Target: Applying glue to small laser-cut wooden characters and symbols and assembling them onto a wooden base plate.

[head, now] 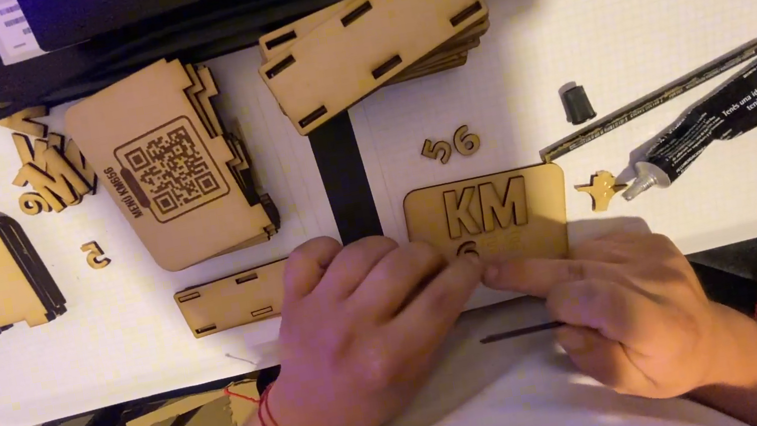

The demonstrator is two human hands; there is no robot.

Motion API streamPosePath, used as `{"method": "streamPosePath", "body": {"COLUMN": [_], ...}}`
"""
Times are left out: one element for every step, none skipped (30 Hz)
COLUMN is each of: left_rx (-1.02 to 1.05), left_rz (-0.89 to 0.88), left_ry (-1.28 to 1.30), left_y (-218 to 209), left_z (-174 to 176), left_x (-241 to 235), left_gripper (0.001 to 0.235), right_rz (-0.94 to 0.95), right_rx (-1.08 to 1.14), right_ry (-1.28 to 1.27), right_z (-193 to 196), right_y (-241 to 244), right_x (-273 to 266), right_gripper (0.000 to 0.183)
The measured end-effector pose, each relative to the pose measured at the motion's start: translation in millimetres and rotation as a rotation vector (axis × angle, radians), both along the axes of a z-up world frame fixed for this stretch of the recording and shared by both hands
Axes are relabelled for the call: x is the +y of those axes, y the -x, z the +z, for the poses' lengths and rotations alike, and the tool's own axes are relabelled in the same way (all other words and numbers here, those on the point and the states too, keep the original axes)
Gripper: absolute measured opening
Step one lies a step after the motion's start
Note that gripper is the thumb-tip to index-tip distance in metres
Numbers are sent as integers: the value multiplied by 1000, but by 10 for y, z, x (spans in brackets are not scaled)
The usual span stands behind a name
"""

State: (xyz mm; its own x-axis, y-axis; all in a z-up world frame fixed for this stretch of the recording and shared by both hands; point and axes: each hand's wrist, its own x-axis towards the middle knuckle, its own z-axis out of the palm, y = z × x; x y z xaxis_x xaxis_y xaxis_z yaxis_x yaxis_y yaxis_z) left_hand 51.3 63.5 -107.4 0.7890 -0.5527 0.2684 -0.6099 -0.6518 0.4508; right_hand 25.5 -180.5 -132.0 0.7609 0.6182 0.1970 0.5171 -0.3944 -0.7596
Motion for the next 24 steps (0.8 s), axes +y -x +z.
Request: {"method": "streamPosePath", "body": {"left_rx": [1,24,47,48,39,30,29,25,24,26,40,54,53,77,102,102,104,106,107,80,53,55,50,46], "left_rz": [0,-11,-25,-26,-24,-21,-22,-19,-16,-16,-16,-16,-16,-35,-56,-56,-55,-55,-55,-44,-33,-34,-26,-17], "left_ry": [0,-6,-12,-11,1,13,12,22,30,29,28,26,25,23,21,21,32,44,44,46,49,49,37,24], "left_y": [15,31,43,37,26,15,9,3,2,2,0,-3,5,12,21,26,32,37,32,28,25,29,32,35], "left_z": [-21,-41,-61,-57,-54,-52,-51,-51,-49,-41,-34,-26,-29,-31,-33,-35,-38,-42,-27,-13,2,4,5,8], "left_x": [3,5,6,5,5,5,-1,-6,-9,-11,-14,-15,1,18,34,39,43,46,55,64,73,83,93,104], "left_gripper": [17,15,14,14,13,12,12,13,14,14,13,12,12,9,9,9,8,8,8,8,10,10,9,9], "right_rz": [0,-4,-10,-12,-23,-34,-35,-32,-28,-28,-25,-22,-21,-24,-28,-28,-28,-28,-28,-29,-31,-32,-33,-35], "right_rx": [1,3,5,5,0,-5,-6,-4,0,2,3,4,3,6,10,10,8,5,7,-1,-8,-6,-7,-7], "right_ry": [0,18,36,36,39,42,42,57,72,71,67,63,63,56,50,50,59,67,67,67,68,68,77,87], "right_z": [4,8,13,26,35,45,35,23,14,18,21,26,32,38,46,42,37,30,35,38,43,35,28,22], "right_y": [-2,-3,-4,-2,-6,-11,-3,6,19,17,13,8,-1,-10,-17,-11,-4,2,-2,-7,-8,-2,2,6], "right_x": [7,13,19,28,36,45,33,22,13,16,20,24,33,42,51,48,44,41,43,45,47,44,41,39], "right_gripper": [25,23,22,22,19,16,16,15,16,16,17,18,18,16,14,14,15,18,18,18,19,19,14,9]}}
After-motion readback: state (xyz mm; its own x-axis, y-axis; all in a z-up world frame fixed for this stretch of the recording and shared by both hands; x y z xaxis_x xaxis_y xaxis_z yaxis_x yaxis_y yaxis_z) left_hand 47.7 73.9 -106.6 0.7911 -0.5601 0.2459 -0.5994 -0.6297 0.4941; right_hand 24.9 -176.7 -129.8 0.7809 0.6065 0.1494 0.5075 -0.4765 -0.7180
